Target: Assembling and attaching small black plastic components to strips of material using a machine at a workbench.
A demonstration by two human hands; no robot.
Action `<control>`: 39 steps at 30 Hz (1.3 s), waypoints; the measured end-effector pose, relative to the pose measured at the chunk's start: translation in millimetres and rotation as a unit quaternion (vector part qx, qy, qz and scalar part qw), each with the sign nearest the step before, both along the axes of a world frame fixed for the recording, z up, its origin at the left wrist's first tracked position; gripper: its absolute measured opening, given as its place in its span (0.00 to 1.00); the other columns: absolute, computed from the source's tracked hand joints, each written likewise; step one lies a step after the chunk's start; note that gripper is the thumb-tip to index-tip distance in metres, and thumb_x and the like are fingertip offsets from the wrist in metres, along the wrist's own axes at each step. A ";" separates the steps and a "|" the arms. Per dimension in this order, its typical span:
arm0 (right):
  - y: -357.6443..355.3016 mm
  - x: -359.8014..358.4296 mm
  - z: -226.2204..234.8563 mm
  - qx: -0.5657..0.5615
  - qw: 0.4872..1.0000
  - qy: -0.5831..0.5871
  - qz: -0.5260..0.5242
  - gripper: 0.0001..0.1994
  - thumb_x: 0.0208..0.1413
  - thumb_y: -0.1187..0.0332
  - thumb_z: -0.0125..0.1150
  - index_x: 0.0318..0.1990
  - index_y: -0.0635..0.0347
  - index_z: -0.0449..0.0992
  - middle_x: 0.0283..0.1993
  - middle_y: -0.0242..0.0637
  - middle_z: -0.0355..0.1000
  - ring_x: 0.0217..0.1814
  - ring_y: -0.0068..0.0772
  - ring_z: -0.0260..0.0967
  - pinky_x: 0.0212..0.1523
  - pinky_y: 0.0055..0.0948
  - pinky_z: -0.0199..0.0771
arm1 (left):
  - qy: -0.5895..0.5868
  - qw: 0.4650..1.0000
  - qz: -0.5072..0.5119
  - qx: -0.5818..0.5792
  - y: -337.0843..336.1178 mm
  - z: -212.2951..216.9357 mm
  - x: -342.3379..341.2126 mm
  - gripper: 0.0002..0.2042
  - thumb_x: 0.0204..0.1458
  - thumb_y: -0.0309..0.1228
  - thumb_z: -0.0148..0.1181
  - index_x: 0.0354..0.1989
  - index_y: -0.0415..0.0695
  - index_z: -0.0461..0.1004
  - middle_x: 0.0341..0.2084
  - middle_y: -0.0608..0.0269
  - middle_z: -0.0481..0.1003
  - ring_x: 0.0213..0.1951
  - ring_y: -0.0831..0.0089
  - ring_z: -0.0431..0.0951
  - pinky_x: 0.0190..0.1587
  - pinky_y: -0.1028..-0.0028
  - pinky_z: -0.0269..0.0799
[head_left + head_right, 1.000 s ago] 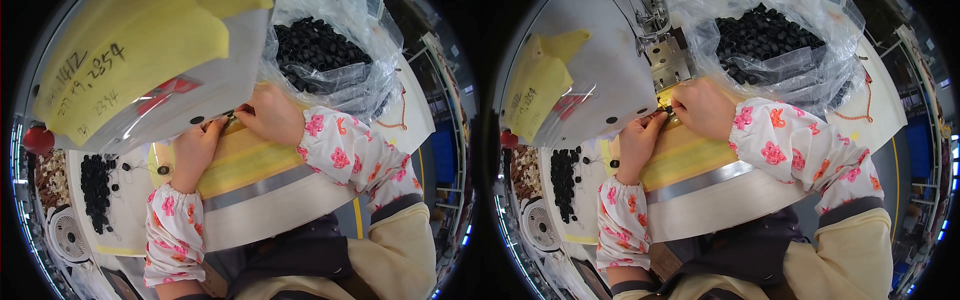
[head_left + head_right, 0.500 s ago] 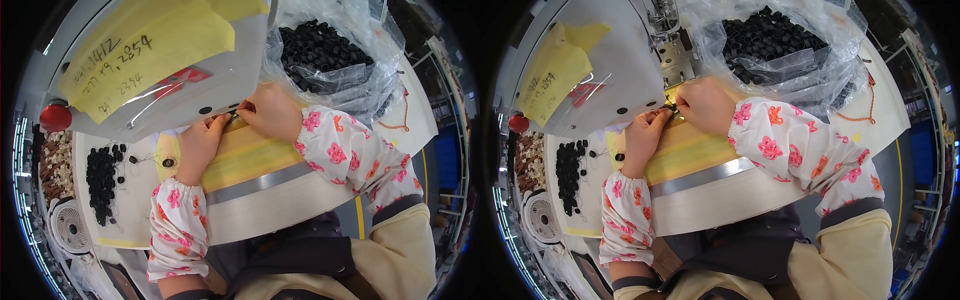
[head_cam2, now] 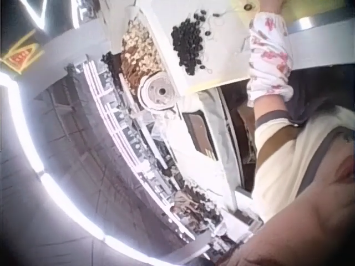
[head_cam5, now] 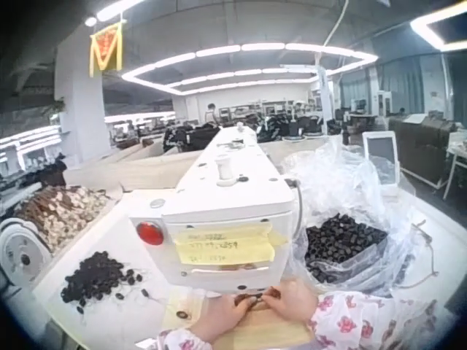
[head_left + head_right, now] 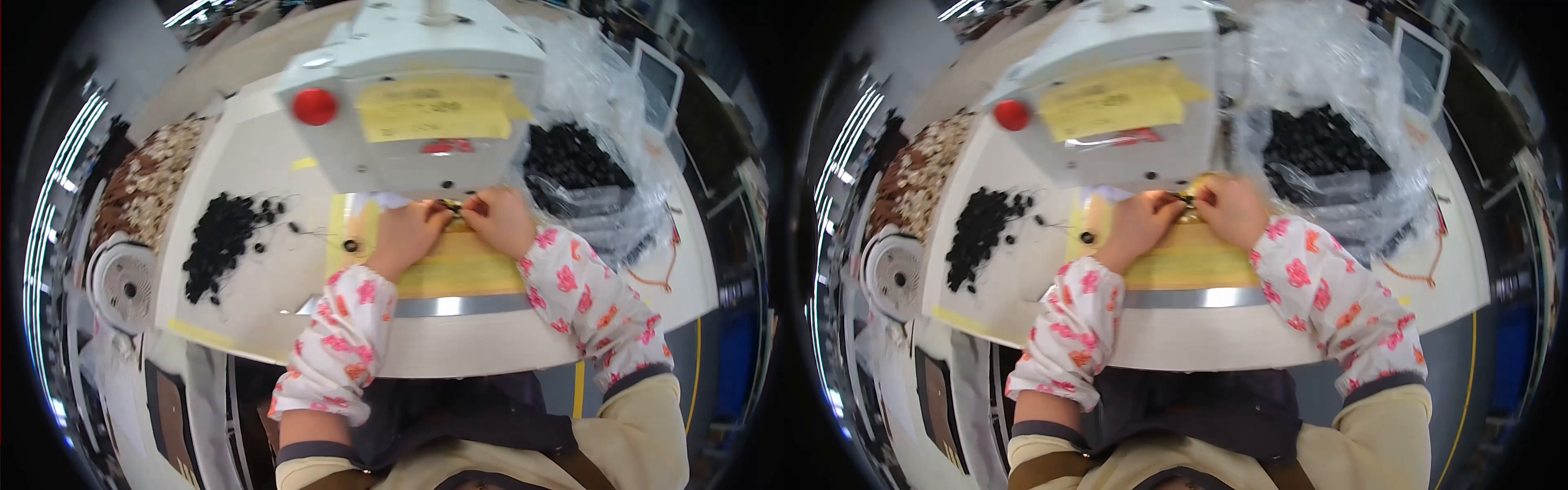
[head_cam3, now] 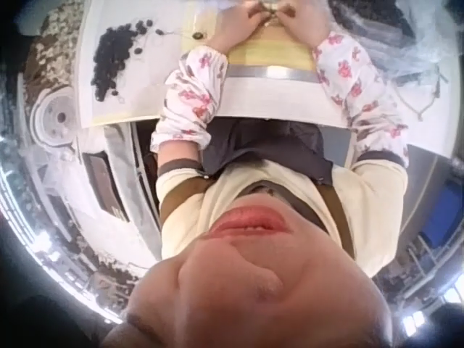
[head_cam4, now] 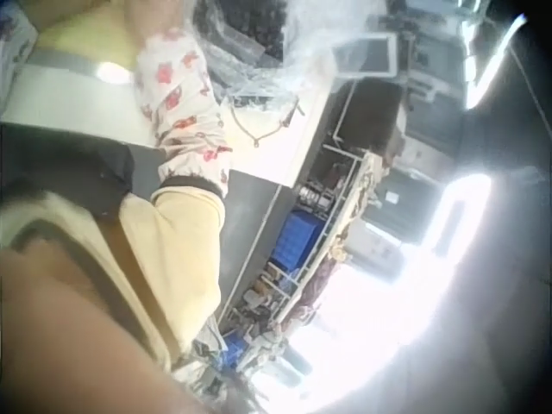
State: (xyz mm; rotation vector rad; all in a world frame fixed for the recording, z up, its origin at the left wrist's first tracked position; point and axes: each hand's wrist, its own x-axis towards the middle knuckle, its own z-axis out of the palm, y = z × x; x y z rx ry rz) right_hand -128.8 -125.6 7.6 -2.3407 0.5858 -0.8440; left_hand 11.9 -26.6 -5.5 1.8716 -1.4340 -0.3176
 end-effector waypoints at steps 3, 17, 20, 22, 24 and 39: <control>1.3 -10.1 -4.3 -0.042 0.999 0.018 0.001 0.05 0.41 0.72 0.58 0.26 0.62 0.71 0.20 0.41 0.69 0.21 0.36 0.69 0.23 0.30 0.67 | -0.050 0.997 0.009 -0.064 2.3 -3.4 -8.7 0.12 0.45 0.39 0.53 0.23 0.41 0.73 0.17 0.51 0.71 0.22 0.56 0.73 0.25 0.64 0.66; -135.7 -89.3 4.7 -0.248 0.948 0.167 -0.104 0.11 0.35 0.73 0.62 0.28 0.60 0.67 0.27 0.40 0.65 0.34 0.44 0.64 0.33 0.37 0.63 | -0.021 0.972 0.184 -0.143 72.5 4.8 38.7 0.11 0.44 0.37 0.54 0.19 0.42 0.75 0.14 0.57 0.71 0.21 0.61 0.72 0.26 0.66 0.66; -145.5 -78.5 2.6 -0.202 0.961 0.169 -0.083 0.10 0.34 0.76 0.61 0.26 0.63 0.66 0.26 0.42 0.64 0.32 0.45 0.63 0.33 0.36 0.62 | -0.162 0.964 0.105 -0.181 52.3 1.5 21.0 0.09 0.40 0.33 0.54 0.23 0.41 0.75 0.28 0.57 0.74 0.37 0.59 0.71 0.41 0.64 0.63; -152.3 -75.9 3.8 -0.177 0.966 0.167 -0.083 0.08 0.36 0.77 0.60 0.24 0.66 0.66 0.24 0.44 0.64 0.29 0.46 0.63 0.31 0.36 0.62 | -0.242 0.961 0.046 -0.128 27.0 -21.7 4.0 0.15 0.40 0.31 0.55 0.37 0.37 0.70 0.39 0.54 0.70 0.45 0.55 0.65 0.47 0.63 0.60; -160.7 -79.0 -3.3 -0.183 0.971 0.134 -0.076 0.07 0.37 0.77 0.59 0.24 0.66 0.66 0.24 0.45 0.65 0.29 0.46 0.63 0.31 0.36 0.63 | -0.174 0.978 0.030 -0.110 13.3 -20.0 -20.4 0.18 0.40 0.31 0.55 0.40 0.35 0.67 0.41 0.51 0.68 0.46 0.54 0.64 0.48 0.64 0.59; -194.3 -76.9 -31.5 -0.182 0.969 0.139 -0.095 0.09 0.39 0.80 0.54 0.32 0.63 0.67 0.29 0.41 0.68 0.34 0.43 0.66 0.35 0.33 0.65 | 0.008 0.995 0.052 -0.085 2.9 -12.9 -21.1 0.12 0.37 0.30 0.57 0.31 0.40 0.67 0.27 0.50 0.68 0.34 0.54 0.68 0.38 0.62 0.62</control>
